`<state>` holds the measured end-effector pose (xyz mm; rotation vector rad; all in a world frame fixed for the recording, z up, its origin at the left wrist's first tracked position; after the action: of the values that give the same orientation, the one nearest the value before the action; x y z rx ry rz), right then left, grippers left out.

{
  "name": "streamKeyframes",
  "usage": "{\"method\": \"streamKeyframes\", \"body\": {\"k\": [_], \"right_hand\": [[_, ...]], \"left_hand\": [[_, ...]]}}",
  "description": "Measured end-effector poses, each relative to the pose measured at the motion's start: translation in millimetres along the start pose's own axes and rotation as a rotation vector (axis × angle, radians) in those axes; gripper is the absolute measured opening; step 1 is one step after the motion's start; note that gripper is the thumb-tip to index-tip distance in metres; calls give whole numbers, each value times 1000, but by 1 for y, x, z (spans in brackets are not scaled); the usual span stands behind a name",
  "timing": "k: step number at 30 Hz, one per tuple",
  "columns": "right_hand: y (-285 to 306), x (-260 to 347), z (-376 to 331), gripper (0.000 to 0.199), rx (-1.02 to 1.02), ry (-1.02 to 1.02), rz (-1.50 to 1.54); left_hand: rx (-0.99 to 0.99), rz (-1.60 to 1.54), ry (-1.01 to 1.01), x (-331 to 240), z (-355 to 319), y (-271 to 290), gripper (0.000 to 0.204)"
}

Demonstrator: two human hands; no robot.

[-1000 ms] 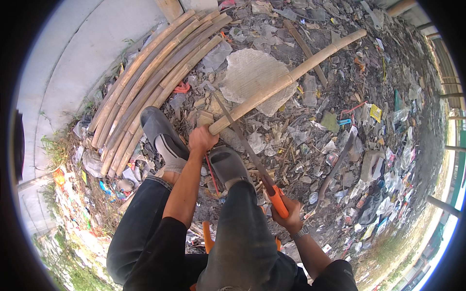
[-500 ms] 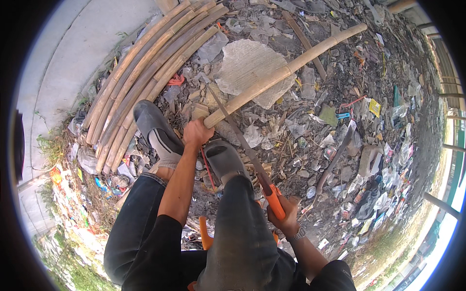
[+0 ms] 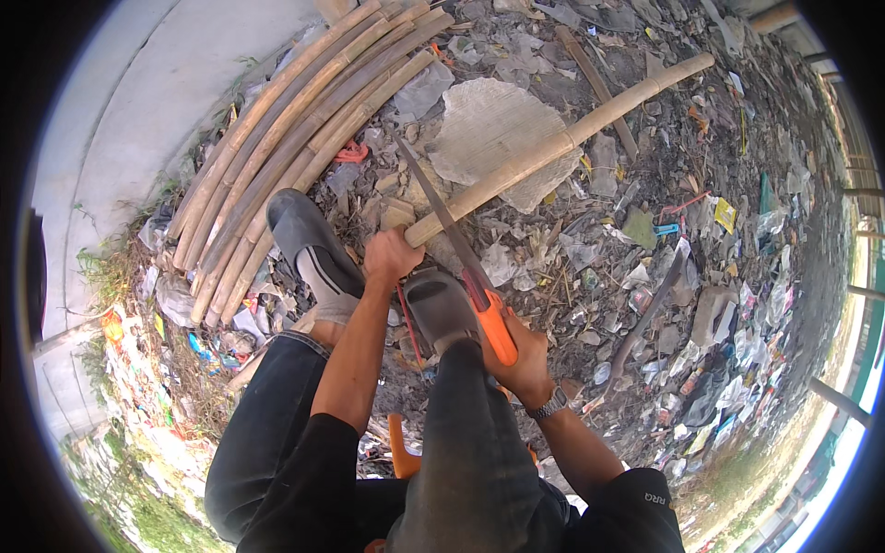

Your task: The person sits on a small stool in a cluttered outdoor area and uses an orange hand saw to cut a long bamboo pole into smaller sections. After sawing, the person uses a large knife to split the bamboo segments lengthwise.

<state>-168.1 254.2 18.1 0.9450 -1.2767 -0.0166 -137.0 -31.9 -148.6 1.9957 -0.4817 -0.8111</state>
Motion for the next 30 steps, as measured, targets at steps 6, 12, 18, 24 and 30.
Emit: {"method": "streamKeyframes", "body": {"k": [6, 12, 18, 24, 30], "right_hand": [[7, -6, -15, 22, 64, -131, -1], [45, -5, -67, 14, 68, -129, -72], [5, -36, -17, 17, 11, -103, 86], [-26, -31, 63, 17, 31, -107, 145], [70, -52, -141, 9, 52, -79, -103]], "left_hand": [[12, 11, 29, 0, -1, -1, 42], [18, -2, 20, 9, 3, -7, 45], [-7, 9, 51, 9, -4, -4, 44], [39, 15, -10, 1, 2, -15, 43], [110, 29, 61, 12, 6, -8, 45]]}}
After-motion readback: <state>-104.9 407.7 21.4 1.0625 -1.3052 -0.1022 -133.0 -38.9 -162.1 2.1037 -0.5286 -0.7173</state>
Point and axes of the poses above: each hand's wrist, its own z-axis towards the middle knuckle, its own y-axis out of the back of the hand, x = y × z, the point moved 10 cm from there along z, towards the middle knuckle, and after that the axes turned 1 degree about -z, right-handed, at the moved point
